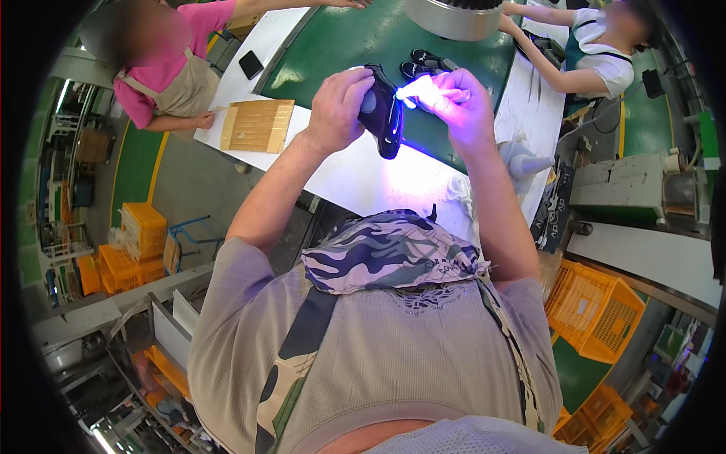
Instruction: Inspecting and cleaning footwear components on a production line.
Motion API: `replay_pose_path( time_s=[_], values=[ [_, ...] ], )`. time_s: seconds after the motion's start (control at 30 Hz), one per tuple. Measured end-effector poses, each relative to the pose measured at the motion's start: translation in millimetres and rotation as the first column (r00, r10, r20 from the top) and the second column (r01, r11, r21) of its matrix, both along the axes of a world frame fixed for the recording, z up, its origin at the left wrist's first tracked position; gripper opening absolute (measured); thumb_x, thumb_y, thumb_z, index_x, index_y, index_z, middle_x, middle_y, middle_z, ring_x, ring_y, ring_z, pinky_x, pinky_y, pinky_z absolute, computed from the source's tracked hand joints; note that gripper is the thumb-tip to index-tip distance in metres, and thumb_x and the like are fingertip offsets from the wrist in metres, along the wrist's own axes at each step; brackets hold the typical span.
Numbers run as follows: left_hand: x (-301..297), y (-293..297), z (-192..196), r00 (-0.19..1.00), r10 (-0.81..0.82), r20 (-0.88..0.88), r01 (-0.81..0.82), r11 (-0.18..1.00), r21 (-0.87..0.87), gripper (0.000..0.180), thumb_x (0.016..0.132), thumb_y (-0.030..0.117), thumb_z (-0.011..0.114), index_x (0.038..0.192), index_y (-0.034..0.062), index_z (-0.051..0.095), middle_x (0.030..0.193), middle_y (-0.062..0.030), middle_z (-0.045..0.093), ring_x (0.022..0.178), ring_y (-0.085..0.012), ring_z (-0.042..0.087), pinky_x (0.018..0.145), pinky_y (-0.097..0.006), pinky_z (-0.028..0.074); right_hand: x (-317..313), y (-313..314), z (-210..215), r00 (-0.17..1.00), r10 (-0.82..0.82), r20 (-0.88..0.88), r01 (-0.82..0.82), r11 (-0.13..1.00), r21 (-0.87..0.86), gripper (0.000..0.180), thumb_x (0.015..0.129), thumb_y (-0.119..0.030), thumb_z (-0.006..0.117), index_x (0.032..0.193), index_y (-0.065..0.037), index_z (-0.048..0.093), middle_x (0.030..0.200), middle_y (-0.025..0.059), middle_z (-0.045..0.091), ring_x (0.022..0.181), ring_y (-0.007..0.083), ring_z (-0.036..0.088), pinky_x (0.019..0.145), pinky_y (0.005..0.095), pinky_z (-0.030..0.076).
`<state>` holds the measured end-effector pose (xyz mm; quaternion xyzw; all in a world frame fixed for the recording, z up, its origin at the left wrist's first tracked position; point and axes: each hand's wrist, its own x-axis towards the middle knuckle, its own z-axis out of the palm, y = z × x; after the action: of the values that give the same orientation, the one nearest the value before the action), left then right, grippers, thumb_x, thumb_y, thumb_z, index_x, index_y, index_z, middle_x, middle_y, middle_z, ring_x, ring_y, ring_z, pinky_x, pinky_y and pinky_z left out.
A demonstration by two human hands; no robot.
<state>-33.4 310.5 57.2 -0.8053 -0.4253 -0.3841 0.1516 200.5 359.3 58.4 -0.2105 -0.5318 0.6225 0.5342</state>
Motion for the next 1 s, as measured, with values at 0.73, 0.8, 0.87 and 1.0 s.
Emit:
replay_pose_path(
  time_s=[0.73, 0.8, 0.87, 1.0],
  values=[
    [-27, 22, 30, 0.99, -0.073, -0.12, 0.095, 0.977, 0.193, 0.049, 0.065, 0.007, 0.071, 0.112, 0.0012, 0.059, 0.116, -0.0149, 0.062, 0.103, -0.0342, 0.063, 0.089, -0.045, 0.052, -15, -9, 19, 0.988, 0.024, -0.151, -0.003, 0.99, 0.142, 0.024, 0.082, 0.012, 0.068, 0.089, -0.003, 0.051, 0.105, 0.0155, 0.063, 0.094, 0.0212, 0.065, 0.086, 0.0357, 0.057],
    [-38, 19, 32, 0.989, -0.049, -0.138, 0.077, 0.974, 0.212, 0.047, 0.066, 0.007, 0.07, 0.111, 0.0011, 0.059, 0.116, -0.0145, 0.062, 0.103, -0.034, 0.063, 0.089, -0.045, 0.052, -17, -11, 28, 0.986, 0.038, -0.162, -0.022, 0.995, 0.1, 0.023, 0.08, 0.009, 0.068, 0.092, -0.003, 0.052, 0.108, 0.0202, 0.062, 0.1, 0.0263, 0.063, 0.089, 0.0387, 0.054],
    [-58, 20, 32, 0.984, -0.022, -0.178, 0.059, 0.978, 0.202, 0.044, 0.068, 0.008, 0.068, 0.11, 0.0006, 0.06, 0.116, -0.0139, 0.062, 0.103, -0.0338, 0.062, 0.09, -0.045, 0.052, -16, 4, 14, 0.995, -0.009, -0.098, 0.018, 0.996, 0.09, 0.021, 0.08, 0.006, 0.067, 0.092, -0.003, 0.052, 0.109, 0.0221, 0.062, 0.101, 0.0279, 0.063, 0.089, 0.0386, 0.054],
    [-102, 16, 34, 0.974, 0.077, -0.211, -0.028, 0.974, 0.224, 0.044, 0.068, 0.009, 0.068, 0.111, 0.0004, 0.059, 0.116, -0.0138, 0.062, 0.102, -0.034, 0.063, 0.09, -0.045, 0.052, -26, 6, 12, 0.995, 0.102, 0.019, -0.103, 0.991, 0.086, 0.02, 0.081, 0.006, 0.065, 0.089, -0.005, 0.05, 0.109, 0.021, 0.061, 0.099, 0.0248, 0.061, 0.088, 0.0371, 0.051]
  ],
)
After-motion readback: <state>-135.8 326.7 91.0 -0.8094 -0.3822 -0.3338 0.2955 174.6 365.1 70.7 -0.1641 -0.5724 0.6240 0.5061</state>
